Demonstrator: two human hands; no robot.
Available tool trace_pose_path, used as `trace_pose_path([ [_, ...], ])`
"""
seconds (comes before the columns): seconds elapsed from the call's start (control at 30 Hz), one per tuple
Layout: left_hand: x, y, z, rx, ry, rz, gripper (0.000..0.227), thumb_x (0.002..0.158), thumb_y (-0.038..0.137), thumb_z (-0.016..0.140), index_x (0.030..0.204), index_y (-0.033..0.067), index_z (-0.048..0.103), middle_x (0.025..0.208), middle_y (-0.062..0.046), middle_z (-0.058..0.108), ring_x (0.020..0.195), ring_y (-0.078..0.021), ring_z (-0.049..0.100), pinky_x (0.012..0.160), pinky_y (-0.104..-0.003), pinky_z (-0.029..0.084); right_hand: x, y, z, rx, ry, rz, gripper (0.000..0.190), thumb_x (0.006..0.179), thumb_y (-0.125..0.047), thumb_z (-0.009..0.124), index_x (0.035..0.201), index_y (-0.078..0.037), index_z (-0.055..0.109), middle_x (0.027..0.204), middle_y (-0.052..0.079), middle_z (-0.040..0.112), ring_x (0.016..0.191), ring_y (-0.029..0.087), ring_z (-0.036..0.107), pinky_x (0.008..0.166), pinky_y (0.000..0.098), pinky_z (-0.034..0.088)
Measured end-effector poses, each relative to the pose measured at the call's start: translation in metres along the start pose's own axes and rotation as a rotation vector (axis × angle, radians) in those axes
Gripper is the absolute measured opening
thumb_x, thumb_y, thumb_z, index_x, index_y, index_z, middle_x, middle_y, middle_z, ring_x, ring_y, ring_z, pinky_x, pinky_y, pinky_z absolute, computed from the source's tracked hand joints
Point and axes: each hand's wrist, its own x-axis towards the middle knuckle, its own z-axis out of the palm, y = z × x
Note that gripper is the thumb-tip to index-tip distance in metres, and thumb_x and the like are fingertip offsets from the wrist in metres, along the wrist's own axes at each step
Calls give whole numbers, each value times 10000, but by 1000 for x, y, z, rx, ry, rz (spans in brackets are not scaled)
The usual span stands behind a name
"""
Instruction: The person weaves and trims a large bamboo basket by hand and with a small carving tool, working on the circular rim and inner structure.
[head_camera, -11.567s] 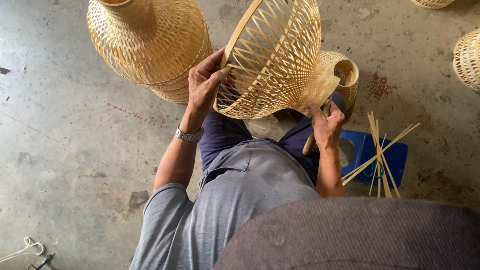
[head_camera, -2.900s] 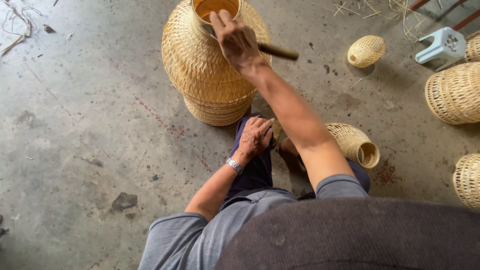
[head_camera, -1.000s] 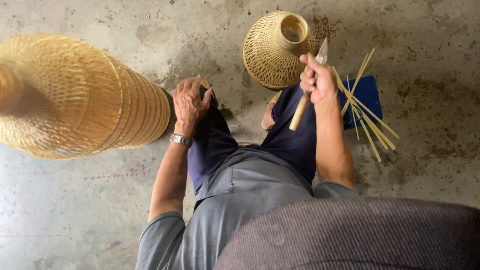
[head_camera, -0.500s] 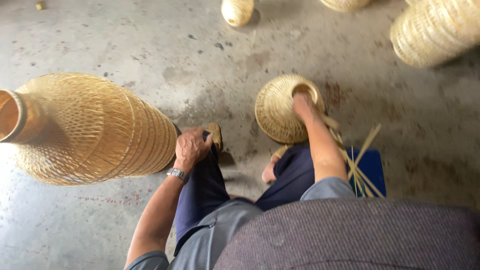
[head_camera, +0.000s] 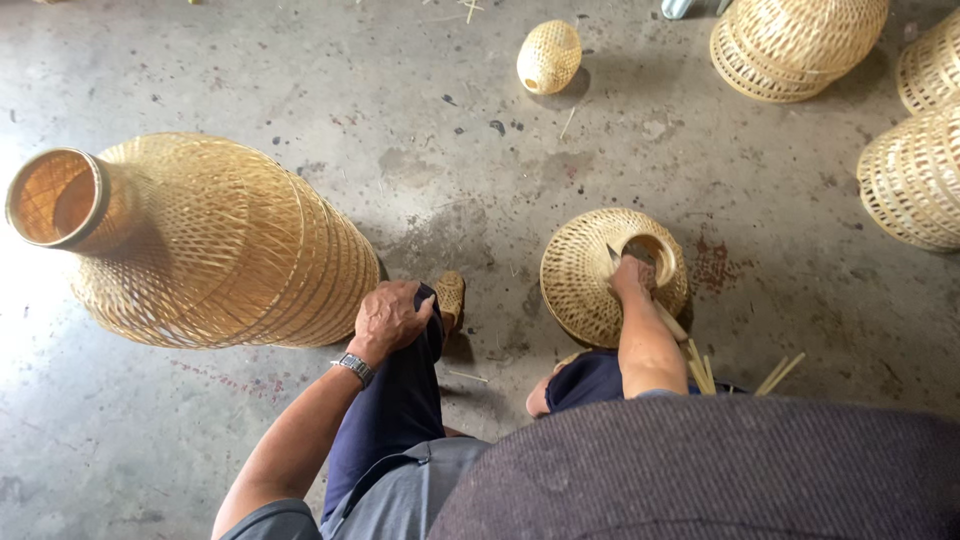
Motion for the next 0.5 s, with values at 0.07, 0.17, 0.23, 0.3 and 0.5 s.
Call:
trace_pose_path([
  [0.07, 1, 0, -1, -11, 6, 3, 407, 895, 412, 632, 1071, 54, 711, 1052, -172, 731, 1014, -353, 675, 867, -471, 553, 0, -2, 1, -18, -61, 0, 247, 934, -241, 759, 943, 3, 723, 929, 193, 714, 835, 318, 681, 721, 433, 531],
  [0.17, 3, -1, -2, -5, -16, -6, 398, 902, 412, 625, 1063, 58, 711, 1055, -167, 732, 1026, -349, 674, 875, -469, 554, -3, 1, 4, 135, -75, -30, 186, 923, -186, 734, 940, -5, 693, 899, 197, 688, 808, 316, 632, 697, 441, 502],
  [0.23, 3, -1, -1, 5, -38, -15, 395, 910, 415, 619, 1060, 61, 711, 1058, -166, 732, 1036, -344, 674, 886, -465, 555, -6, -1, 5, 90, -143, -38, 173, 992, -157, 639, 936, -6, 702, 910, 218, 696, 801, 329, 644, 691, 475, 516],
  [0.3, 4, 0, 1, 20, -61, -24, 398, 917, 423, 613, 1061, 65, 711, 1062, -166, 730, 1046, -341, 674, 894, -460, 556, -6, -6, 4, 111, -110, -84, 140, 979, -136, 615, 938, -27, 693, 899, 210, 685, 792, 334, 645, 690, 471, 522],
  [0.5, 6, 0, 4, 15, -40, 6, 404, 911, 436, 609, 1026, 62, 710, 1074, -162, 727, 1059, -349, 669, 900, -467, 545, -12, -20, -4, 109, 15, -199, 121, 968, -108, 592, 917, -39, 677, 864, 206, 671, 778, 341, 634, 709, 468, 525],
])
